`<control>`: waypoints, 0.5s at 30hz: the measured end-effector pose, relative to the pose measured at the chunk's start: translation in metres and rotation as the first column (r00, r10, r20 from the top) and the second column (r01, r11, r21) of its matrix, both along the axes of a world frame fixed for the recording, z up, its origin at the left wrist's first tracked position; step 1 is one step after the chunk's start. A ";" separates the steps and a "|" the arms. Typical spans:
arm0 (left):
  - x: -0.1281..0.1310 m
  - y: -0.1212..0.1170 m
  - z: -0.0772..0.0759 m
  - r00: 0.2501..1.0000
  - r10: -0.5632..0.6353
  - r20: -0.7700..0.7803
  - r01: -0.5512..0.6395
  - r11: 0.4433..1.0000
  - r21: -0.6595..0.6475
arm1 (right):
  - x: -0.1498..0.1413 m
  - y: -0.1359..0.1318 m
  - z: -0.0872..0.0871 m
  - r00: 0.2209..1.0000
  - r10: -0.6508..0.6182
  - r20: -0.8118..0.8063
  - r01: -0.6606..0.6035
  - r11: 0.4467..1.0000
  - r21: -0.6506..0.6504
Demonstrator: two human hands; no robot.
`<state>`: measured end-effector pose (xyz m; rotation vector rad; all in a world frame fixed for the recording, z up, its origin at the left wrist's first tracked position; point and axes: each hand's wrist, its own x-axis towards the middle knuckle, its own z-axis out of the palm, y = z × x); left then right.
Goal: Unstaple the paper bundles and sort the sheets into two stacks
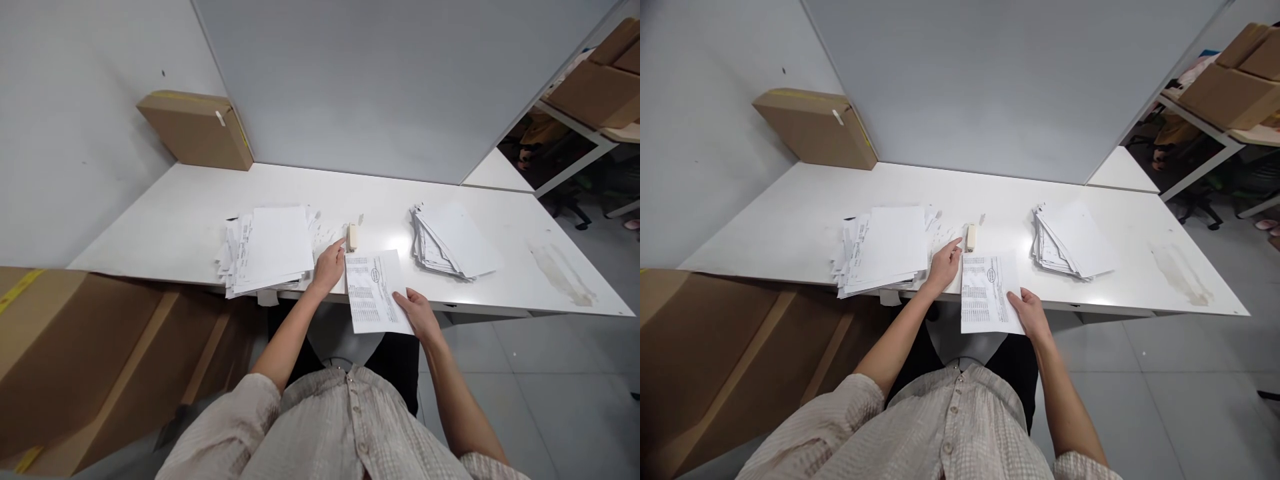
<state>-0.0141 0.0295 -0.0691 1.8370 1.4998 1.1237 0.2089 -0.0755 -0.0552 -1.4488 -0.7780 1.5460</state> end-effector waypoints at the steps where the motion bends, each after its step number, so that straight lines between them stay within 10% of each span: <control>1: 0.001 0.003 -0.001 1.000 -0.008 -0.005 0.008 1.000 0.016 | -0.001 0.002 0.000 1.000 -0.006 0.011 0.006 1.000 -0.003; 15: 0.001 0.007 -0.007 0.983 -0.100 -0.153 0.100 0.995 -0.005 | -0.008 0.017 0.006 0.997 -0.026 0.068 0.029 0.999 -0.041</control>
